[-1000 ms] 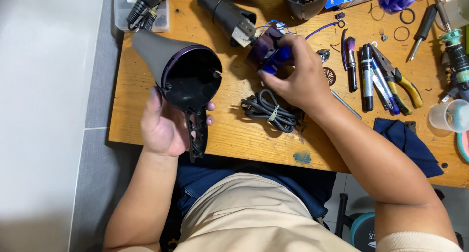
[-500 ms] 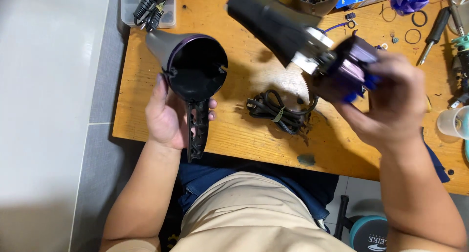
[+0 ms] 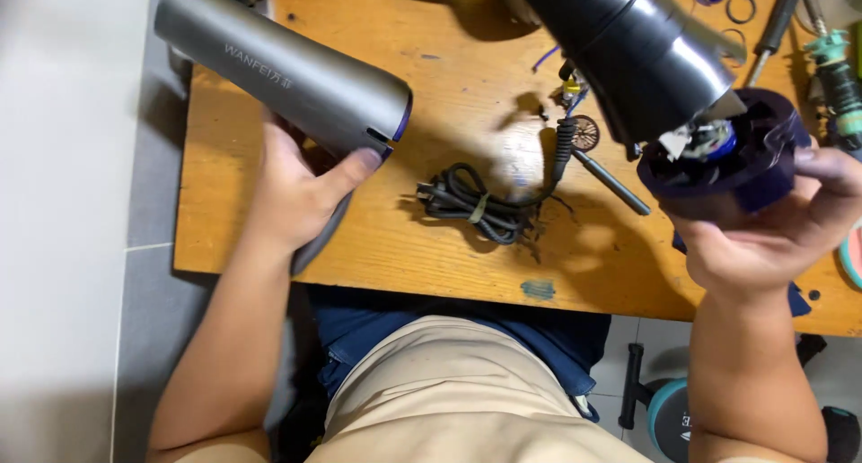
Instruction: The person holds a disassembled hair dryer motor assembly and uses a black marker to color the blue plastic fan housing and the fan blades. They then place the colored fan assembly into the black hair dryer casing.
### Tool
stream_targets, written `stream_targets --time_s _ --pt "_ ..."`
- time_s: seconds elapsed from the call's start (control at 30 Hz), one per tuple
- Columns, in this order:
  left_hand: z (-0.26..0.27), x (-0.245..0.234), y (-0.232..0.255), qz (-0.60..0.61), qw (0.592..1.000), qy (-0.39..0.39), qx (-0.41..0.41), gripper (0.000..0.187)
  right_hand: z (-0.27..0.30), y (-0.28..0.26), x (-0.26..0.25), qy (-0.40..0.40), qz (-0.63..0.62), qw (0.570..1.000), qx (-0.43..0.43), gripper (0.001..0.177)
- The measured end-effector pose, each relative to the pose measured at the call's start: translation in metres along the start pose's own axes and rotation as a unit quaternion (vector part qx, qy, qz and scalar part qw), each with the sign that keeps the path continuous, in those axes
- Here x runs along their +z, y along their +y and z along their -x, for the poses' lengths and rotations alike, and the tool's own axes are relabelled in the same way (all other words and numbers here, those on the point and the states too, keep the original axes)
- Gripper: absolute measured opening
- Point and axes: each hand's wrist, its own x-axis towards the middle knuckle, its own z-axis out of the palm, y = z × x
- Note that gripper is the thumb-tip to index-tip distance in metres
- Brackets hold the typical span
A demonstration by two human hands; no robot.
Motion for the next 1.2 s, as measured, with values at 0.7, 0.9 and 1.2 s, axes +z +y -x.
stream_targets --time_s 0.7,0.9,1.2 --pt "0.031 0.056 0.05 -0.696 0.707 -0.029 0.12 0.058 0.013 0.034 -0.002 0.112 0.065 0.991 0.032 0.061" --pt "0.017 0.168 0.07 -0.46 0.775 -0.28 0.331 0.023 0.015 0.044 0.002 0.092 -0.004 0.996 -0.006 0.061" --pt "-0.051 0.291 -0.015 -0.609 0.727 -0.232 0.216 0.049 0.018 0.043 -0.001 0.083 -0.02 0.996 0.001 0.064"
